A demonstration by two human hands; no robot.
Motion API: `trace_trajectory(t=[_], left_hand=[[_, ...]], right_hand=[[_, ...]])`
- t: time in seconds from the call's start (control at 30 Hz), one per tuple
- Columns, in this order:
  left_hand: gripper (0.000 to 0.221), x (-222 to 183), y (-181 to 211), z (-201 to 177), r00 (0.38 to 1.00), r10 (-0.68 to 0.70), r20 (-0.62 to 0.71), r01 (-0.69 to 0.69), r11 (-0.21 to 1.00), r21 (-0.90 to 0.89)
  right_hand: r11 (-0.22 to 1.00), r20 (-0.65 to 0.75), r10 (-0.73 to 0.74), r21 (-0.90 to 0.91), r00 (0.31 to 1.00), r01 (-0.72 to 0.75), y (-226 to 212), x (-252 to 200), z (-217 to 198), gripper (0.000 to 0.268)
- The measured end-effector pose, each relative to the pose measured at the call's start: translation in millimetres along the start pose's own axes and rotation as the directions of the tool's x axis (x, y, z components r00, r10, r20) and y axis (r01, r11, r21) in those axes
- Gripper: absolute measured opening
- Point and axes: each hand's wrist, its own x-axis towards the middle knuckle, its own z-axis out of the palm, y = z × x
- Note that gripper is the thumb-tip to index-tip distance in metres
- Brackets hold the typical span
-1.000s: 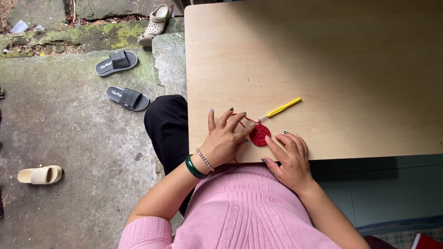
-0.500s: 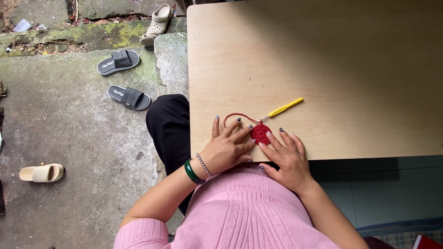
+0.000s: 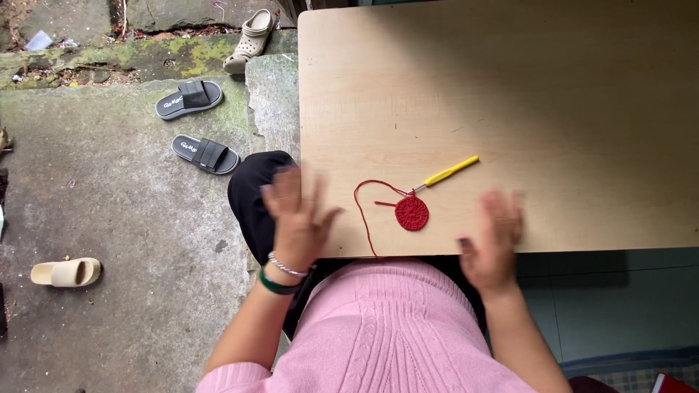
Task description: A person is crocheting a red yarn object using a yellow crochet hook at a steady pace.
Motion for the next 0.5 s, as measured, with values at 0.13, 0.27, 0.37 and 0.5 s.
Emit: trace_trajectory(t=[0.13, 0.27, 0.37, 0.5], left_hand=[[0.08, -46, -39, -15, 0.927, -0.168, -0.335, 0.145, 0.985, -0.091], [0.086, -132, -63, 16, 0.971, -0.19, -0.145, 0.199, 0.978, 0.055], [0.074, -137, -62, 18, 0.972, -0.203, -0.12, 0.207, 0.978, 0.022], [0.06, -120, -54, 12, 0.955, -0.223, -0.198, 0.224, 0.974, -0.017]], right_hand=[[0.961, -0.205, 0.14, -0.209, 0.969, -0.183, 34, -24, -27, 0.076], [0.881, -0.199, 0.313, -0.306, 0.929, -0.362, 67, -60, -34, 0.092], [0.941, -0.32, 0.092, -0.281, 0.943, -0.188, 77, -59, -24, 0.078], [0.967, -0.59, -0.044, -0.228, 0.806, -0.114, 90, -49, 4, 0.072]])
